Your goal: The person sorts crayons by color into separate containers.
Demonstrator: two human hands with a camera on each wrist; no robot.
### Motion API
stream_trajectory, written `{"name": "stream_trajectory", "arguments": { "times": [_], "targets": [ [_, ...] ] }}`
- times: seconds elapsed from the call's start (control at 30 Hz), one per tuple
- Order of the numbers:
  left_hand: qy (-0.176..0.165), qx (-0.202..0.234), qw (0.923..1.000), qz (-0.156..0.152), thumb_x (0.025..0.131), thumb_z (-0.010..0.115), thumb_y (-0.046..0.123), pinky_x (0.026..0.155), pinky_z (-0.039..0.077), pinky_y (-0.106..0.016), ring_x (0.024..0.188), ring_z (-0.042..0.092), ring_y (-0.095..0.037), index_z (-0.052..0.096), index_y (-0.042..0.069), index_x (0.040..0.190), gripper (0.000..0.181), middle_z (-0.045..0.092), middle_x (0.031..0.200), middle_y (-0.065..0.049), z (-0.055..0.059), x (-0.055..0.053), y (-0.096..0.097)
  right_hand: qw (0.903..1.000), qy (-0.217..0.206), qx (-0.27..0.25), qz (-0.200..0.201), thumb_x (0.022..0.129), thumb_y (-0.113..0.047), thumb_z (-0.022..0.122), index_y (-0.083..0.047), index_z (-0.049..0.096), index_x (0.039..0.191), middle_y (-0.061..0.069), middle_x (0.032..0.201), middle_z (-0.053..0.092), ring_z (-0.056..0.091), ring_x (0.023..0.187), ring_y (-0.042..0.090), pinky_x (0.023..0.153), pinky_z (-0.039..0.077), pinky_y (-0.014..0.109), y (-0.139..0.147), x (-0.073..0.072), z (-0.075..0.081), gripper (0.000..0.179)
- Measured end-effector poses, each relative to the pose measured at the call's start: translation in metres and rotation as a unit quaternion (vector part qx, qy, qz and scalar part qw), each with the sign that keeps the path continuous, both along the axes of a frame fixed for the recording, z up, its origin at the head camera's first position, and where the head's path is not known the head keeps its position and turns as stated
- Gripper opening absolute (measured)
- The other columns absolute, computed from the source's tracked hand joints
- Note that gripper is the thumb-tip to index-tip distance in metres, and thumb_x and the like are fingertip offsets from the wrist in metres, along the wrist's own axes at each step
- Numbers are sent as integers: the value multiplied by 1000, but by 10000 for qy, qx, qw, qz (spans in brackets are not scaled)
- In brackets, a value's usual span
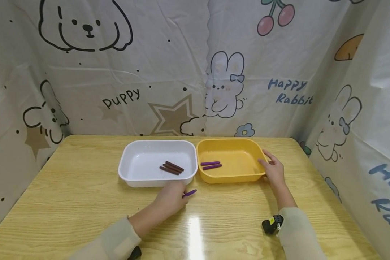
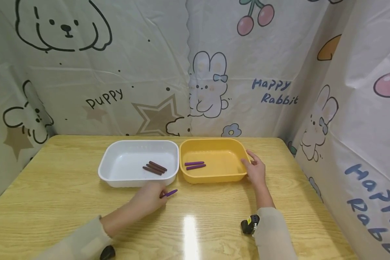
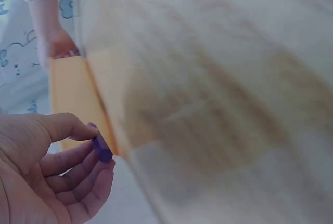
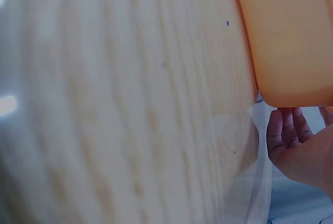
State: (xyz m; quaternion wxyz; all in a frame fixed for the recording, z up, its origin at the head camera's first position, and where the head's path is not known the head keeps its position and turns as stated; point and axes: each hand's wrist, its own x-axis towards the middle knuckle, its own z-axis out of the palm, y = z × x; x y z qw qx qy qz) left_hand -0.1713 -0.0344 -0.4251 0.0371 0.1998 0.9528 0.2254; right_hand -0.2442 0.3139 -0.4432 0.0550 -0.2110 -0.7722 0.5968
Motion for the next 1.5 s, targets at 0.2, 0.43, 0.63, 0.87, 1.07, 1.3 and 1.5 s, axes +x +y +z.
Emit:
{"name": "stream_trajectory", "arguments": {
  "times": [0.2,0.43,0.63,0.87,1.07,1.3,1.5],
  "targets": [
    [-190,-89,9992,-334,79,66,14,53,42,-22,59,48,-10,69,7,80,7,57,67,3,25,-1,5,10000,20,-68,-26,90,-25,62,-24,43,141,-1,102,50,60,76,3,69,56,20,-1,-1,1,54],
    [101,-286,9972,-686,80,66,14,58,44,-23,66,49,-10,70,10,81,6,60,73,3,55,-8,19,10000,6,-2,-59,90,-23,61,-23,43,141,0,100,50,61,76,5,68,57,21,-1,-2,0,54],
    [262,-382,9963,-731,84,66,19,68,49,-27,73,55,-12,72,10,87,11,66,81,0,71,-21,37,10000,-5,-44,-54,90,-24,62,-22,43,141,0,101,51,61,77,5,68,56,20,0,-1,-2,54],
    [201,-349,9965,-731,85,64,17,60,44,-24,67,52,-13,68,9,84,10,64,77,1,80,-39,56,10000,-13,-73,-60,90,-24,62,-23,43,141,0,102,51,59,73,1,65,55,17,0,-2,-2,54],
    [-46,-229,9979,-605,88,63,20,55,42,-20,65,52,-11,70,10,89,12,65,77,1,77,-55,72,10000,5,-28,-52,90,-24,62,-23,43,141,1,104,51,58,71,0,63,55,16,-1,-2,0,54],
    [-172,-126,9982,-562,88,63,19,56,43,-19,69,53,-11,71,10,94,14,67,84,1,65,-71,89,9999,-10,-67,-132,90,-23,63,-23,44,140,0,101,51,58,68,-1,62,54,15,-2,-2,1,54],
    [-259,-207,9982,-509,87,64,18,59,45,-19,71,55,-12,71,9,94,13,69,88,-1,49,-81,102,9999,56,1,-117,90,-21,62,-21,44,140,-1,97,51,59,70,0,63,55,17,-1,-3,-1,53]
  ]
}}
